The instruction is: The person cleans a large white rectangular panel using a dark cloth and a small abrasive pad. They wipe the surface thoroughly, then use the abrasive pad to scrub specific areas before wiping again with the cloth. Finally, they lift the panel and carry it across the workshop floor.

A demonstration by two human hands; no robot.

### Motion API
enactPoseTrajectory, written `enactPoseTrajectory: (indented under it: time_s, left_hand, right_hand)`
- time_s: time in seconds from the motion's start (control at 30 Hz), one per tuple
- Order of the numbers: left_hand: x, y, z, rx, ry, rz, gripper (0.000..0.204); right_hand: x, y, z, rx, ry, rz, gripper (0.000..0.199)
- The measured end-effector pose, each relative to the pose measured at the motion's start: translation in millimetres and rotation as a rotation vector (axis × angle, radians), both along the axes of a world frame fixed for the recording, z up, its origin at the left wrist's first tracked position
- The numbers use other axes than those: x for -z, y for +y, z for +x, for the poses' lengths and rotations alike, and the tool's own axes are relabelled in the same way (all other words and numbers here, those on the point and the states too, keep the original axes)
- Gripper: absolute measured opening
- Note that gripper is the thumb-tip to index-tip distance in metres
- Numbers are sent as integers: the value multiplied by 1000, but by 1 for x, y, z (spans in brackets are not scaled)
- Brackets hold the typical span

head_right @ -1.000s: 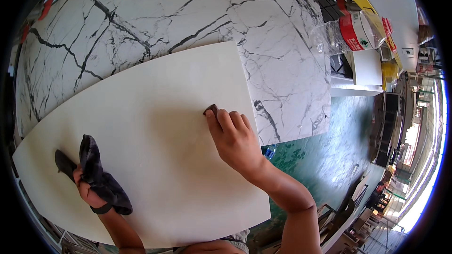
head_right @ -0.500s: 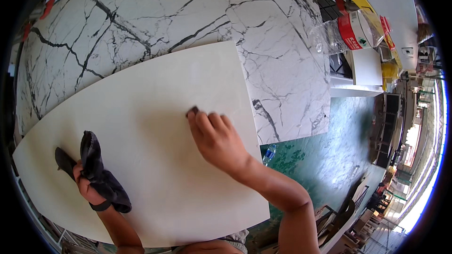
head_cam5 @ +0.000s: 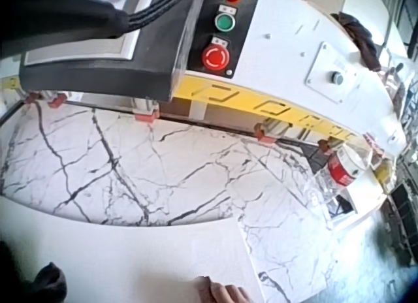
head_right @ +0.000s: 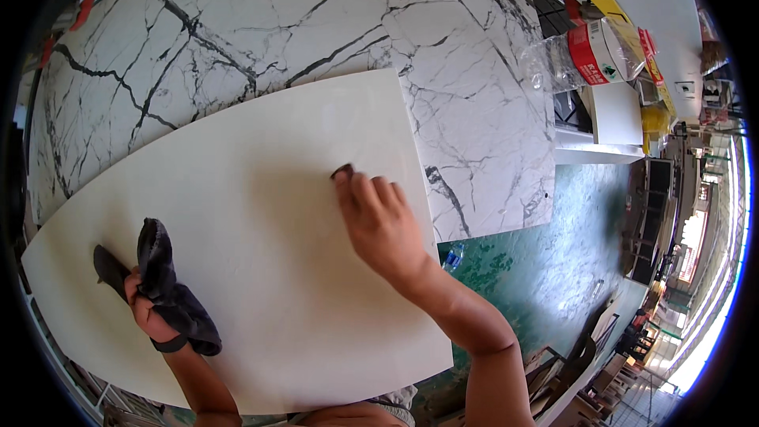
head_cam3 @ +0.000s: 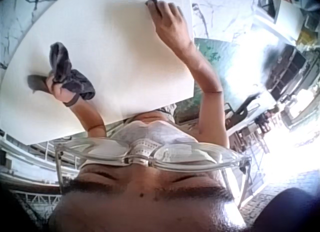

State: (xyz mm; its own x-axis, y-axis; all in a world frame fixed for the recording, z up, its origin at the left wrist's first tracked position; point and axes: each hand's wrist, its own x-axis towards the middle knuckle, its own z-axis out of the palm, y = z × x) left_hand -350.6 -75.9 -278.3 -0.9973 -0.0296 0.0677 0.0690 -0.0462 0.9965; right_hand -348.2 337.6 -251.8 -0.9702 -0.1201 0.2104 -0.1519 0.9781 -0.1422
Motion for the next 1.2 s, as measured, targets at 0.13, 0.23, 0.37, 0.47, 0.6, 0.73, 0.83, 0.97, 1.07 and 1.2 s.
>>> enactPoseTrajectory:
  time_s: [0.13,0.23,0.37,0.47,0.6,0.73,0.83,0.97,1.07,1.2]
  left_hand:
    - [1,4,-3,-25,-7,-39,29]
    - [0,1,-2,-16,8,-47,29]
    - [3,0,0,-45,24,-92,29]
    - [6,3,-1,-55,19,-69,30]
    - [-3,7,-2,-69,-30,-36,30]
    - [-5,6,-2,-48,-27,53,28]
    - [-3,8,-4,-34,12,-32,28]
    - [-2,5,-2,-42,19,-139,29]
    - [-3,8,-4,-57,-44,47,29]
    - [3,-8,-1,49,-23,37,31]
  right_hand:
    - [2,7,-19,-44,41,-6,37]
    - [0,20,-6,-49,31,-7,40]
    - [-8,26,10,10,-41,25,41]
    - [-3,2,-16,-108,-22,0,38]
    - [3,22,-8,-36,24,-15,35]
    - [-5,31,46,59,-53,27,41]
    - [-7,23,62,-46,-55,-29,43]
    - [-5,46,17,124,15,-10,32]
    - [-4,54,-12,144,53,-6,33]
    - [-3,33,21,63,-48,-37,37]
